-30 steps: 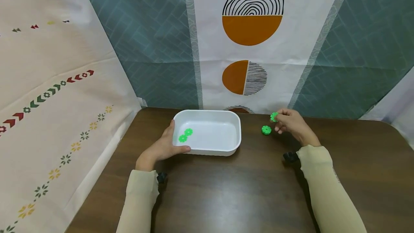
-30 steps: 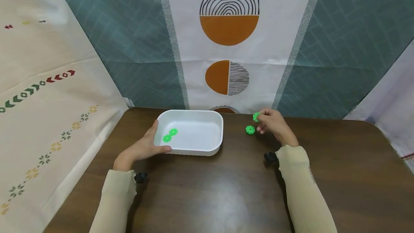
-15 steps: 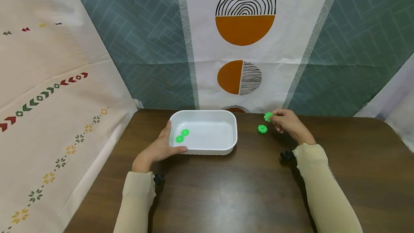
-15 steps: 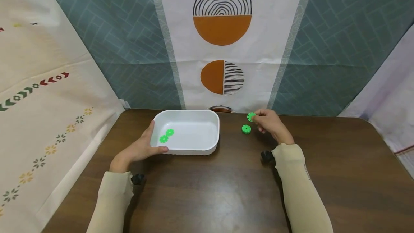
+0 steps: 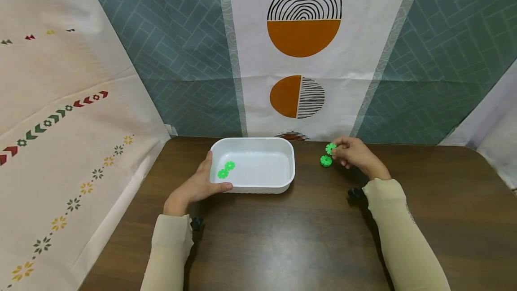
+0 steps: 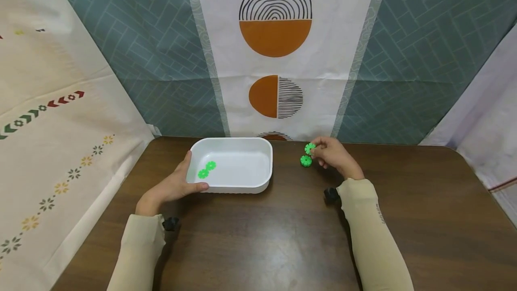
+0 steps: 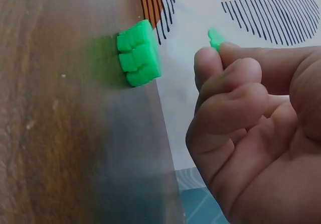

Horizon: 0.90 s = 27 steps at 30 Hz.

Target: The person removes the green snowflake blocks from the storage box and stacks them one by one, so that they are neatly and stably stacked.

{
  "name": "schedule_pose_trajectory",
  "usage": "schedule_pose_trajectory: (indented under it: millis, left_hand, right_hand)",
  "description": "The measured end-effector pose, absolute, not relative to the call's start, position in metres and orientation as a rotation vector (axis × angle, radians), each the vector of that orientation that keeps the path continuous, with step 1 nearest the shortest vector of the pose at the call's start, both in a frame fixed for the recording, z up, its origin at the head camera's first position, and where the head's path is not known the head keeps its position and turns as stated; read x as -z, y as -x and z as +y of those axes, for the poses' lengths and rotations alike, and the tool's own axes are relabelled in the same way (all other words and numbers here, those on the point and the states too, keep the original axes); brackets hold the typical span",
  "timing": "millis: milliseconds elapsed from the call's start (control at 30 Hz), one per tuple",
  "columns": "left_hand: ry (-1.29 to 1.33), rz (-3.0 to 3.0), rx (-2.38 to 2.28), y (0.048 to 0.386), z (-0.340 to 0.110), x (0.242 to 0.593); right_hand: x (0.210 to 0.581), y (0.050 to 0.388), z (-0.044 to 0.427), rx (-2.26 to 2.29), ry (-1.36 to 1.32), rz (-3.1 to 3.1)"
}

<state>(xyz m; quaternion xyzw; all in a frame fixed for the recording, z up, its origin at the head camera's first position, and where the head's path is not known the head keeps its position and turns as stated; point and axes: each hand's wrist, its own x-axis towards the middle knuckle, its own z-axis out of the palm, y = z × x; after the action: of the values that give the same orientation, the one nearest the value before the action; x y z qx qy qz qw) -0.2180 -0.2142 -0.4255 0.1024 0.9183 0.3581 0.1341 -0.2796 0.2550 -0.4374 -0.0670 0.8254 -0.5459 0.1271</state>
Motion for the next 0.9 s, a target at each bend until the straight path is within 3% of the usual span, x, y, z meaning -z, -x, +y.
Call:
schedule_pose_trajectory:
  millis: [900]
  left_hand:
    - [-0.292, 2.655, -1.036, 0.2193, -0.2152, 0.4278]
  right_hand:
    - [0.4410, 0.2800, 0.2502, 1.542, 0.166, 2.264]
